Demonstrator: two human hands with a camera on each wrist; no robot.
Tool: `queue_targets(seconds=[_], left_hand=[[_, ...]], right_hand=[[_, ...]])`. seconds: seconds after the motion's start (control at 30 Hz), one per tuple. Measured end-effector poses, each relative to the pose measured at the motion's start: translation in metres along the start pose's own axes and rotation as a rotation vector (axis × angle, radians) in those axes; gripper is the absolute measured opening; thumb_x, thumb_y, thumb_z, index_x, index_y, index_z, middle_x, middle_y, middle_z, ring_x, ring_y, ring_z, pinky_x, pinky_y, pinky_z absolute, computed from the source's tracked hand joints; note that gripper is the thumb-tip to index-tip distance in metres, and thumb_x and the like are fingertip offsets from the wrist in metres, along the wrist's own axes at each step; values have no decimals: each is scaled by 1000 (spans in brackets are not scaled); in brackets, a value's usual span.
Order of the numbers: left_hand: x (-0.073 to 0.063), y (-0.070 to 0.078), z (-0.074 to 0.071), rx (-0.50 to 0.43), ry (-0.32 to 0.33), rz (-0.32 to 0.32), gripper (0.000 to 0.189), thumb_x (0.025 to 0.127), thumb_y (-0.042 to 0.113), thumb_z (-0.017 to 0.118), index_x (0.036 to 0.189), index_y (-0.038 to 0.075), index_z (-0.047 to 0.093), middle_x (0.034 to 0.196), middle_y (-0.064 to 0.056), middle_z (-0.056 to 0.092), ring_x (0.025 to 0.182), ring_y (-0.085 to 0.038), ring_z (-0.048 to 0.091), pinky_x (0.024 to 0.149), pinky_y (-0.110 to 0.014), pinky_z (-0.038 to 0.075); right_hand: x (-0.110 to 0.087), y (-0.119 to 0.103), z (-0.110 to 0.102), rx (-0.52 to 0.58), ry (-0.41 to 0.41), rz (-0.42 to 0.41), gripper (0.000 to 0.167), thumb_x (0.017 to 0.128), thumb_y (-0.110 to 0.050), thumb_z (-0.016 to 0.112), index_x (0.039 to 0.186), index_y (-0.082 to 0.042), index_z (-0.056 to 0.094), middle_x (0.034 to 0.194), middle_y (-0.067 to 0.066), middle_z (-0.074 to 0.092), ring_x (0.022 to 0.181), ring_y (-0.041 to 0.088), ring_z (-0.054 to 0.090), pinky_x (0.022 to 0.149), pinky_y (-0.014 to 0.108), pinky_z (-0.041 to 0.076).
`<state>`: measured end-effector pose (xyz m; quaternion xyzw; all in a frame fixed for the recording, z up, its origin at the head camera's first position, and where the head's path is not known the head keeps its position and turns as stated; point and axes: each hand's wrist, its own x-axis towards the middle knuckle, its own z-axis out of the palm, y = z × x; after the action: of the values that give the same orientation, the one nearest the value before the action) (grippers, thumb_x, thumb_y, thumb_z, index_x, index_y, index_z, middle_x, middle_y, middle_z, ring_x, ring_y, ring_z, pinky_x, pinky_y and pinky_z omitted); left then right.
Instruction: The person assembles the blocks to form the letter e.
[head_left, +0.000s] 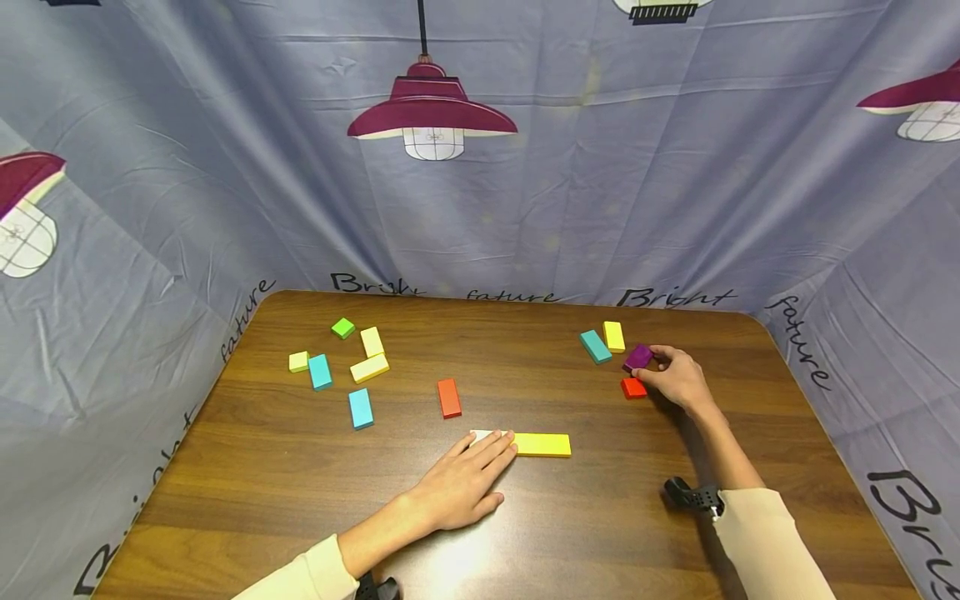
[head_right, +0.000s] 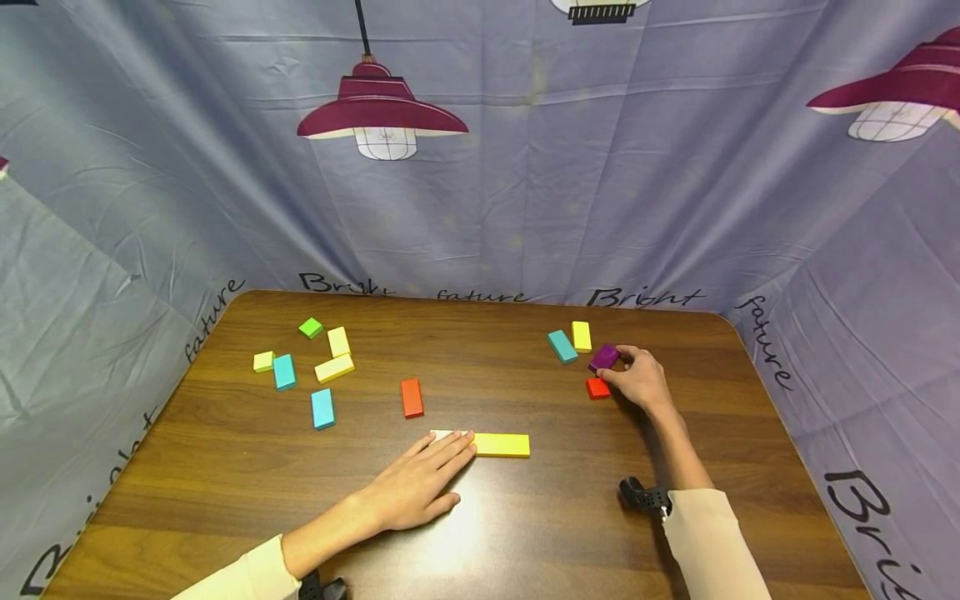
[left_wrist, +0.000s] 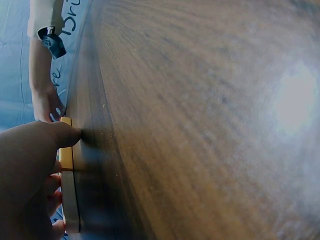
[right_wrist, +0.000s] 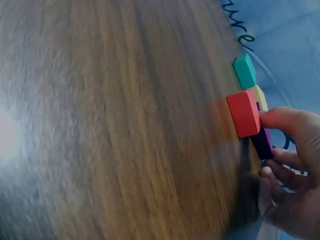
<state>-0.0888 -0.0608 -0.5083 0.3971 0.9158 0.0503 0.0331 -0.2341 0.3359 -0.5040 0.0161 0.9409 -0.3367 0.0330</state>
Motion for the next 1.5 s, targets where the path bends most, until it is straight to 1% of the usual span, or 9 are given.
queue_targets(seconds=[0.1,0.27,0.47,0.6,0.7,0.93,1.13,1.23,1.5], left_hand=[[0,0,0,1,1,2,66,101,40,55,155,9,36,162,-4,26,148,-17,22,118,-43,21],[0,0,0,-2,-3,3,66,101,41,55,156,10,35,162,-4,26,148,-17,22,118,-43,21],[-1,0,0,-3,-4,-1,66,101,40,55,156,10,35,162,-4,26,148,-17,22,118,-43,21],[-1,1,1,5,1,-2,66,100,41,55,155,10,36,162,-3,27,148,-16,22,118,-43,22],[-1,1,1,4,7,-2,66,100,41,56,155,10,36,162,-4,27,148,-17,23,118,-43,22],[-1,0,1,-6,8,-2,66,100,40,56,155,9,36,162,-4,27,148,-17,23,118,-43,21],[0,1,0,-7,6,3,66,100,41,55,155,10,36,162,-4,27,148,-17,22,119,-43,20],[1,1,0,-5,2,3,66,100,41,55,155,10,36,162,-4,26,148,-17,22,119,-42,20],[1,0,0,-15,-2,-2,66,100,41,55,155,10,36,163,-4,25,148,-17,22,119,-43,20]], right_hand=[[0,2,-2,-25,22,-15,68,88,-30,75,135,12,50,121,34,59,108,44,58,88,54,47],[-4,1,-5,0,40,-40,67,87,-31,76,133,11,53,116,32,62,105,41,59,83,48,48],[-20,-14,1,-2,39,-185,63,86,-29,78,132,8,54,117,28,60,104,40,59,85,52,48],[-32,-29,11,39,4,-296,60,81,-22,83,128,4,58,109,20,62,94,32,62,78,39,52],[-40,-40,17,44,-32,-364,58,78,-19,85,126,2,60,106,14,63,90,27,62,74,32,52],[-53,-53,35,34,-153,-476,57,79,-15,84,127,2,59,111,11,60,93,22,61,75,32,54],[-58,-52,49,30,-206,-520,56,78,-12,84,126,3,60,113,10,60,93,21,60,75,30,54],[-59,-49,54,17,-224,-522,57,79,-11,84,128,3,60,117,11,59,95,20,60,76,31,54],[-57,-51,58,19,-270,-531,59,82,-7,78,136,2,56,125,14,58,99,22,58,81,32,54]])
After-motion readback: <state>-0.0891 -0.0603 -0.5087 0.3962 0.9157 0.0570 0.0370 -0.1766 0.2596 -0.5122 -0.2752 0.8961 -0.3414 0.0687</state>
